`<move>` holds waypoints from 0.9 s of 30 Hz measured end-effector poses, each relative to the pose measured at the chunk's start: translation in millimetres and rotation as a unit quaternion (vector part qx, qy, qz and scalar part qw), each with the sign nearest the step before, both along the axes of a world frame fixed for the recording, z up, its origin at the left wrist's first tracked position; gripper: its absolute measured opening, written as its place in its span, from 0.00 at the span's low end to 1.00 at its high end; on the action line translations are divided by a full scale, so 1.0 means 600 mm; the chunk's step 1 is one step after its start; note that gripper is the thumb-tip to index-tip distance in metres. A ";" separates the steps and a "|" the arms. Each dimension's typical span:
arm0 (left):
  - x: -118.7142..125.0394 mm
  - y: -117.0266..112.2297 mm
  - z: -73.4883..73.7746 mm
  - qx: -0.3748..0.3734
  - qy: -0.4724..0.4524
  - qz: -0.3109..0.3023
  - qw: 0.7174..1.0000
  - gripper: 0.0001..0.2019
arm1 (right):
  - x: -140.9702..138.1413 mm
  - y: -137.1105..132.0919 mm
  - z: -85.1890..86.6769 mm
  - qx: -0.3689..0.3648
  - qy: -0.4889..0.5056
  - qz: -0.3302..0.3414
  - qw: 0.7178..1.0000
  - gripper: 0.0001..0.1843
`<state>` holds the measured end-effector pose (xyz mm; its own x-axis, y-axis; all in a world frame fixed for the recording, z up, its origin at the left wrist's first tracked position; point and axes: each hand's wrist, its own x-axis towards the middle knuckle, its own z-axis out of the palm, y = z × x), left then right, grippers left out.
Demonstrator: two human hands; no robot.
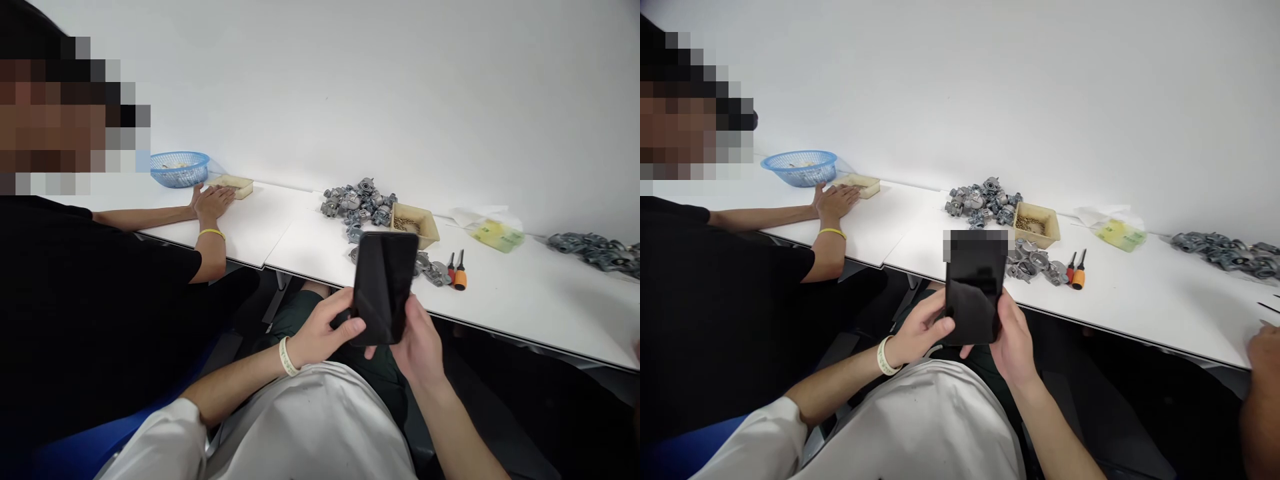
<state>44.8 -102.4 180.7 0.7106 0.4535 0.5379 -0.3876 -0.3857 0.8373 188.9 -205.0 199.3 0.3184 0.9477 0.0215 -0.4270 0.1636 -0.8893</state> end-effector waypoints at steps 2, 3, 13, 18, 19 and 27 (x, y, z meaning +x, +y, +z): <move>0.006 0.004 -0.011 -0.089 0.021 0.045 0.995 0.17 | -0.007 0.013 -0.008 -0.025 -0.013 0.003 1.000 0.24; 0.010 0.006 -0.016 -0.144 0.037 0.067 0.987 0.16 | -0.011 0.020 -0.014 -0.035 -0.017 0.005 0.999 0.25; -0.006 0.039 -0.130 -0.425 0.118 0.127 0.888 0.22 | -0.042 0.073 -0.148 -0.078 0.032 0.111 0.990 0.33; -0.065 0.040 -0.268 -0.220 0.326 0.067 0.917 0.28 | -0.054 0.044 -0.293 -0.187 0.069 0.175 0.964 0.39; -0.070 0.040 -0.290 -0.205 0.351 0.058 0.912 0.28 | -0.057 0.037 -0.317 -0.210 0.076 0.169 0.960 0.39; -0.067 0.057 -0.332 -0.045 0.445 0.084 0.890 0.31 | -0.067 0.036 -0.382 -0.267 0.060 0.125 0.954 0.37</move>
